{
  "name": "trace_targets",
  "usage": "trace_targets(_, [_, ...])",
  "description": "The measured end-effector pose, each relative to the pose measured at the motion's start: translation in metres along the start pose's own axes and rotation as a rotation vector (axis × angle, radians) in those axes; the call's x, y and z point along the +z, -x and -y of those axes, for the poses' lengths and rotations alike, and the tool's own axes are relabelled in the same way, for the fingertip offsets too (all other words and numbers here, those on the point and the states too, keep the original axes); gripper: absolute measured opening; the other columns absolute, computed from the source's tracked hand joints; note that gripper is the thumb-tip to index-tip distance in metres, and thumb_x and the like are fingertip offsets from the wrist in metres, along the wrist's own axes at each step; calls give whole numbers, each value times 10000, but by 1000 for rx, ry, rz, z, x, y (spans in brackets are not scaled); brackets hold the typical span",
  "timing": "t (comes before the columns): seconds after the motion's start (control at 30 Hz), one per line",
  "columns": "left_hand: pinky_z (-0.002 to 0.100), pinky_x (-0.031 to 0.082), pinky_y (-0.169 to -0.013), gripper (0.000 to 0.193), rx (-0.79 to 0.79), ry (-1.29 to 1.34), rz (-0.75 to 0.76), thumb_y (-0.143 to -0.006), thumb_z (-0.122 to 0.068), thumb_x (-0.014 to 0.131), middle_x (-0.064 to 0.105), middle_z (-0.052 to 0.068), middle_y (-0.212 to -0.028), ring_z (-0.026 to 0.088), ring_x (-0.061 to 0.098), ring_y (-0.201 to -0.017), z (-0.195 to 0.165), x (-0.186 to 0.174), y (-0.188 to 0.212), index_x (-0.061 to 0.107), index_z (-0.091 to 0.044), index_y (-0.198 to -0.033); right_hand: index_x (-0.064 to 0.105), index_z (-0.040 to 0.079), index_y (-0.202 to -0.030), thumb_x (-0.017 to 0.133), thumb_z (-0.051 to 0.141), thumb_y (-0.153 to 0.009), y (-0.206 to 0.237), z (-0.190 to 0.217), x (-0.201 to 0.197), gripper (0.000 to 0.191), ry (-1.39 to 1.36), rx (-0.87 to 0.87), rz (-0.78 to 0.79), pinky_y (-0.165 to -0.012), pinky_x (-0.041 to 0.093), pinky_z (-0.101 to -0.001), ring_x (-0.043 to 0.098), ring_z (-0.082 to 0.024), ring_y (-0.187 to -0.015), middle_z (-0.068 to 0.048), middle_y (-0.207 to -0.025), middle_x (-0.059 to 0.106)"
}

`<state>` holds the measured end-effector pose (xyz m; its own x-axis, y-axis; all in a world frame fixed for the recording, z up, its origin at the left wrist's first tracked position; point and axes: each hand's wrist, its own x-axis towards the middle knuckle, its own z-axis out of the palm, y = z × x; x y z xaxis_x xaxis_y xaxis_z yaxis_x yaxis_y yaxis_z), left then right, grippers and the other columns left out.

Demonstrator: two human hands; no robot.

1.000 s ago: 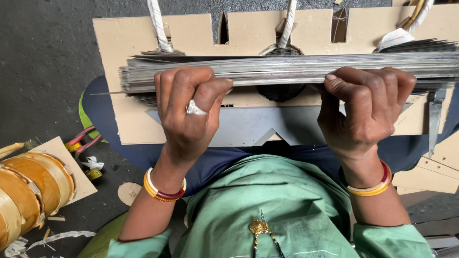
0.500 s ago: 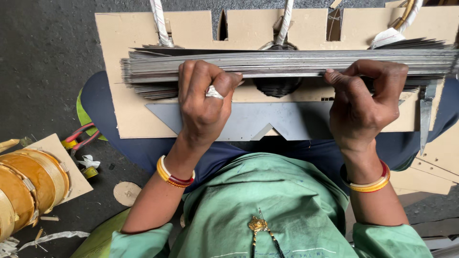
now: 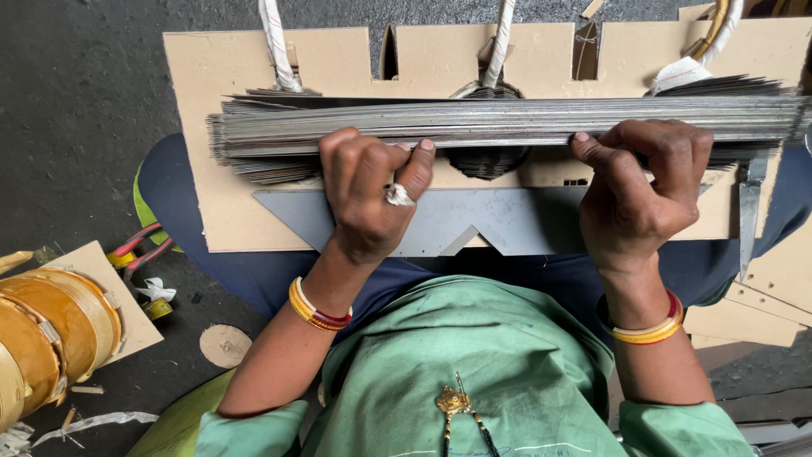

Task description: The person sits on the floor and repeatedly inserts thin metal strips into slots on a cardboard jig. They align the strips and press them into place, occasionally adjusting the stack. The task involves handling multiple metal strips and a cardboard fixture.

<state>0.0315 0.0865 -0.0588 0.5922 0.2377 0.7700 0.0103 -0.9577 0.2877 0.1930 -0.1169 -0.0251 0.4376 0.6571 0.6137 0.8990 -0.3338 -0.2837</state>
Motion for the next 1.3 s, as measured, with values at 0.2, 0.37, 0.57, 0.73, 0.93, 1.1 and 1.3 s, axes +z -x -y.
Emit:
trace_targets(0.2, [384,463,-831,235,214,-384,-14,-969,-47,792,599,12,-852,195,598,-848,-4,9,3,622,-141,-836,781,-1,-957,836,-25,-907,-8,-8,4,78,109,-241,-65,-864,492,-409,589,-269,-980,-80,-987,633])
trace_targets(0.37, [381,476,-892,167,188,-443,49,-997,-64,796,587,18,-858,191,589,-883,-12,4,-3,667,-124,-910,806,23,-1044,833,-69,-898,-8,-1,-3,175,270,-327,-16,-920,503,-421,631,-254,-1005,-73,-1005,652])
trace_targets(0.57, [436,424,-1044,353,-58,-95,246,-972,-192,833,606,70,-1204,263,570,-1185,-49,-29,1,693,-77,-1275,680,7,-1327,827,203,-934,4,29,-28,463,-85,-40,326,-992,461,-449,571,-343,-1126,-170,-1257,599])
trace_targets(0.73, [492,379,-1050,689,-338,191,540,-744,-310,868,555,127,-1254,340,509,-1220,-52,-35,6,628,-30,-1325,643,-17,-1281,866,340,-727,6,42,-26,696,-139,135,625,-933,448,-519,524,-412,-1090,-217,-1207,568])
trace_targets(0.93, [498,361,-1054,658,-344,200,598,-734,-310,876,547,124,-1235,331,500,-1210,-48,-33,0,629,-48,-1285,661,7,-1267,886,317,-655,6,36,-25,722,-199,226,633,-936,462,-489,540,-395,-1078,-197,-1145,568])
trace_targets(1.1, [477,384,-1052,530,-275,143,481,-810,-278,842,575,101,-1244,305,553,-1194,-56,-37,10,629,-75,-1250,635,-3,-1256,878,308,-753,21,41,-26,639,-107,12,340,-1001,439,-519,538,-377,-1114,-189,-1203,563])
trace_targets(1.3, [385,396,-847,384,-12,-306,384,-941,-377,818,667,-18,-1017,185,611,-944,-60,-23,32,706,-174,-1248,684,76,-1179,759,112,-879,33,16,-48,311,114,-42,346,-1001,472,-463,625,-258,-1054,-75,-1097,649])
